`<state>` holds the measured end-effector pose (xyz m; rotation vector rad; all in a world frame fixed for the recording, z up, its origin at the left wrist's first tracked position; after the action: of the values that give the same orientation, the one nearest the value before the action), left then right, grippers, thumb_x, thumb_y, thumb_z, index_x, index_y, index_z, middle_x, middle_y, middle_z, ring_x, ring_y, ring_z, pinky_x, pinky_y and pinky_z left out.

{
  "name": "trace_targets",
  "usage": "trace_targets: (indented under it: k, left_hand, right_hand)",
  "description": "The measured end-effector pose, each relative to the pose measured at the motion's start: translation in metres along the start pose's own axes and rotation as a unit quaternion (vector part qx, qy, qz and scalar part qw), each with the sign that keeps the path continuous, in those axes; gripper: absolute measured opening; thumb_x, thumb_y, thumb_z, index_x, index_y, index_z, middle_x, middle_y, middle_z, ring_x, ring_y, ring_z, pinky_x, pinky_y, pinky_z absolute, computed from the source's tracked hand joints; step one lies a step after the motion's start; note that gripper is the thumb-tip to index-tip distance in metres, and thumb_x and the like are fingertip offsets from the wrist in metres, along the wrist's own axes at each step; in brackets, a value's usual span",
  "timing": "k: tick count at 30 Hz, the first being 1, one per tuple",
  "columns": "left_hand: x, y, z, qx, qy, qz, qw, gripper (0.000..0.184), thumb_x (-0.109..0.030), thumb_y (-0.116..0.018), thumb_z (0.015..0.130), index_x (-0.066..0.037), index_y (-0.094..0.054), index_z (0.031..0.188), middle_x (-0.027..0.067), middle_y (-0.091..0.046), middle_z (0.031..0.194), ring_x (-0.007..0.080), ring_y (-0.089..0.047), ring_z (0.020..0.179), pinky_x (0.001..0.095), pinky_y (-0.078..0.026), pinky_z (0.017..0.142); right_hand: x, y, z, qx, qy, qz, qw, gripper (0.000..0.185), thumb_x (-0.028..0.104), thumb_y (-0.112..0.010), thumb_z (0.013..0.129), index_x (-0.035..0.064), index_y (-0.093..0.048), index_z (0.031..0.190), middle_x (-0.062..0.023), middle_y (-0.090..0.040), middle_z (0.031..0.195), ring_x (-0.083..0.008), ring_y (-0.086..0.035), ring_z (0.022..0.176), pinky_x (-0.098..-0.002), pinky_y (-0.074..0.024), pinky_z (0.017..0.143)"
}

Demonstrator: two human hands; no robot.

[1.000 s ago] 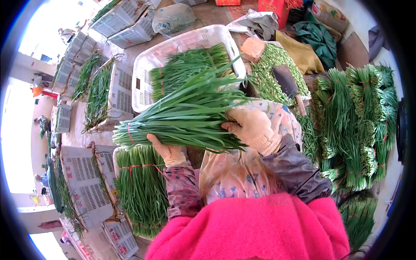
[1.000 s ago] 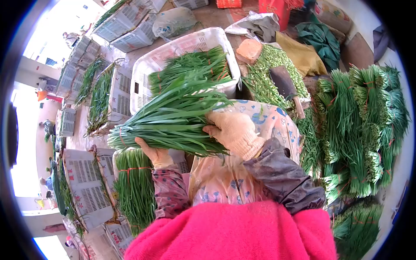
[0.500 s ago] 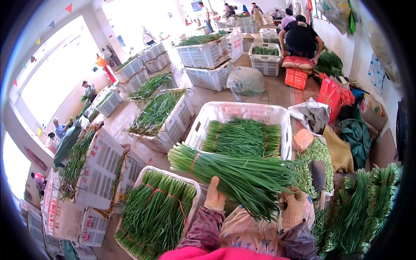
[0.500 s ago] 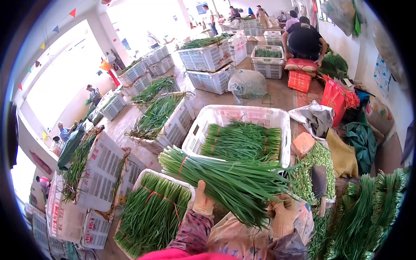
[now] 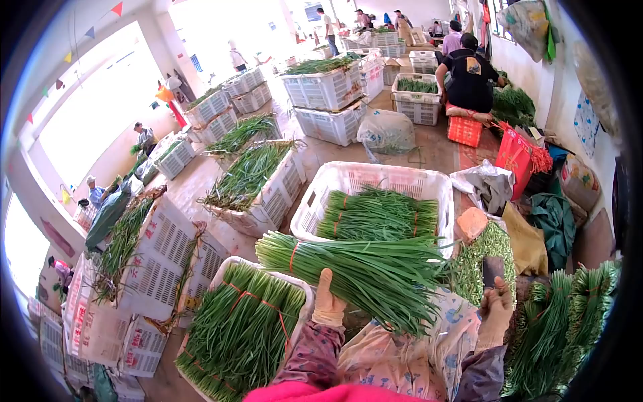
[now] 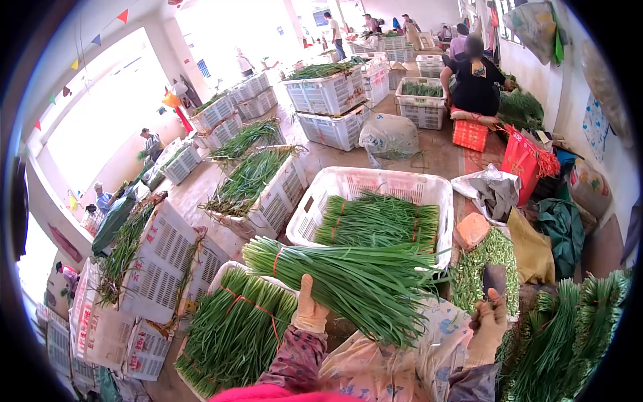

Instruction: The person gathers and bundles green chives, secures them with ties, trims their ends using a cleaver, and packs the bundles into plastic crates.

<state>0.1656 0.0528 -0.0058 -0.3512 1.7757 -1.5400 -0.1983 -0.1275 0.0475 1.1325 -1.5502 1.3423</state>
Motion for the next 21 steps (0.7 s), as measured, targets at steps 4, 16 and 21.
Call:
trace_targets:
  k: [4, 16, 21]
  left_hand:
    - [-0.001, 0.003, 0.001, -0.001, 0.008, -0.014, 1.0, 0.044, -0.022, -0.066, 0.092, -0.003, -0.052, 0.129, 0.0115, -0.061, 0.124, 0.0276, -0.06, 0.111, 0.0433, -0.051, 0.096]
    - [0.003, -0.035, -0.02, 0.014, 0.034, 0.139, 0.99, 0.04, -0.013, -0.07, 0.087, -0.005, -0.055, 0.123, 0.0069, -0.063, 0.116, 0.0212, -0.062, 0.106, 0.0391, -0.054, 0.091]
    - [-0.004, -0.052, -0.019, 0.042, -0.007, 0.191, 0.981, 0.047, -0.007, -0.077, 0.079, -0.005, -0.055, 0.121, 0.0038, -0.062, 0.113, 0.0191, -0.061, 0.102, 0.0333, -0.054, 0.084]
  right_hand:
    - [-0.019, -0.012, -0.004, 0.079, 0.084, -0.139, 0.984, 0.045, -0.008, -0.054, 0.089, 0.0066, -0.051, 0.131, 0.0015, -0.058, 0.101, -0.0058, -0.052, 0.077, -0.0172, -0.0442, 0.061]
    - [-0.003, -0.103, -0.081, 0.337, 0.185, -0.58, 0.718, 0.049, 0.018, -0.074, 0.07, 0.0084, -0.06, 0.117, -0.0194, -0.066, 0.088, -0.0395, -0.063, 0.077, -0.043, -0.051, 0.066]
    - [0.027, -0.089, -0.07, 0.322, 0.218, -0.507, 0.769, 0.032, 0.014, -0.07, 0.073, 0.0054, -0.066, 0.103, -0.021, -0.064, 0.082, -0.0399, -0.062, 0.081, -0.0424, -0.0492, 0.067]
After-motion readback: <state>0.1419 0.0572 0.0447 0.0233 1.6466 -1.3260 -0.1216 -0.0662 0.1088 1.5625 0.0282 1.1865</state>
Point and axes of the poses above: each hand's wrist, its own z-axis towards the middle knuckle, its own y-axis out of the back of the hand, x = y × z, the point moved 5 cm from there along z, towards the middle knuckle
